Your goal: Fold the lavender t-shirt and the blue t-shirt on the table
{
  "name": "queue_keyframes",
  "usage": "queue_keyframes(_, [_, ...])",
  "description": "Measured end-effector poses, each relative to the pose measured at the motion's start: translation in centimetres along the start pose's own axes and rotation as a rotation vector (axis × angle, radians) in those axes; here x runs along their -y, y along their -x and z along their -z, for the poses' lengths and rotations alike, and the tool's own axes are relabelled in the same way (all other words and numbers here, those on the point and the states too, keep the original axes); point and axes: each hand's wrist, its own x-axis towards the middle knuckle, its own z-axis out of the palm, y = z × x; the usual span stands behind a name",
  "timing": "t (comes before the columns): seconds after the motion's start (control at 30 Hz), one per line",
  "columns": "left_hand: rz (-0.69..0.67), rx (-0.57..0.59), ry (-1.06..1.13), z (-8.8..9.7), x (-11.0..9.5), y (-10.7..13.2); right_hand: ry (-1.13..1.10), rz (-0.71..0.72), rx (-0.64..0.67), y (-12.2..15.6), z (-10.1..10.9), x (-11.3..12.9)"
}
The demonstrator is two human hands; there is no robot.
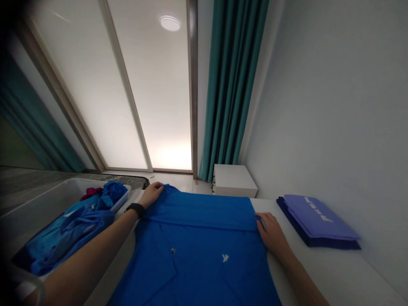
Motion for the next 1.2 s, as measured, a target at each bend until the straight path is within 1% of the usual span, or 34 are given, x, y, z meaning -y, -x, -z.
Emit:
queue_keyframes(0.1, [-0.067, -0.027, 0.109, 0.7, -1.1, 1.3, -0.002, 0.003, 0.004, 0.0, -0.1, -0.1])
queue_keyframes(0.23, [-0.165, -0.026, 0.199, 2.2, -1.9, 4.7, -0.004, 0.011, -0.011, -0.1, -0.3, -0.4])
queue_keyframes(0.33, [-0.294, 0.045, 0.228, 2.9, -1.7, 7.7, -0.004, 0.018, -0.003, -0.2, -0.4, -0.5])
queue_keyframes(0.4, [-0.379, 0.093, 0.205, 3.0, -1.4, 9.2, -0.002, 0.02, 0.002, -0.2, -0.4, -0.7])
queue_keyframes(0.5, [-0.41, 0.129, 0.144, 2.6, -1.2, 10.5, 0.0, 0.021, -0.006, -0.2, -0.5, -0.9])
queue_keyframes(0.67, [-0.319, 0.108, 0.019, 1.8, -1.5, 11.3, 0.002, 0.029, -0.006, -0.3, -0.6, -1.0])
queue_keyframes(0.83, [-0.307, 0.087, -0.035, 1.4, -1.9, 11.5, 0.012, 0.024, 0.0, -0.3, -0.5, -0.9])
queue_keyframes(1.1, [-0.392, 0.026, 0.077, 1.6, -2.4, 11.9, 0.005, 0.025, -0.003, -0.1, -0.5, -0.8])
queue_keyframes(1.2, [-0.369, 0.036, 0.128, 1.6, -2.4, 12.0, 0.001, 0.026, -0.005, -0.1, -0.4, -0.6])
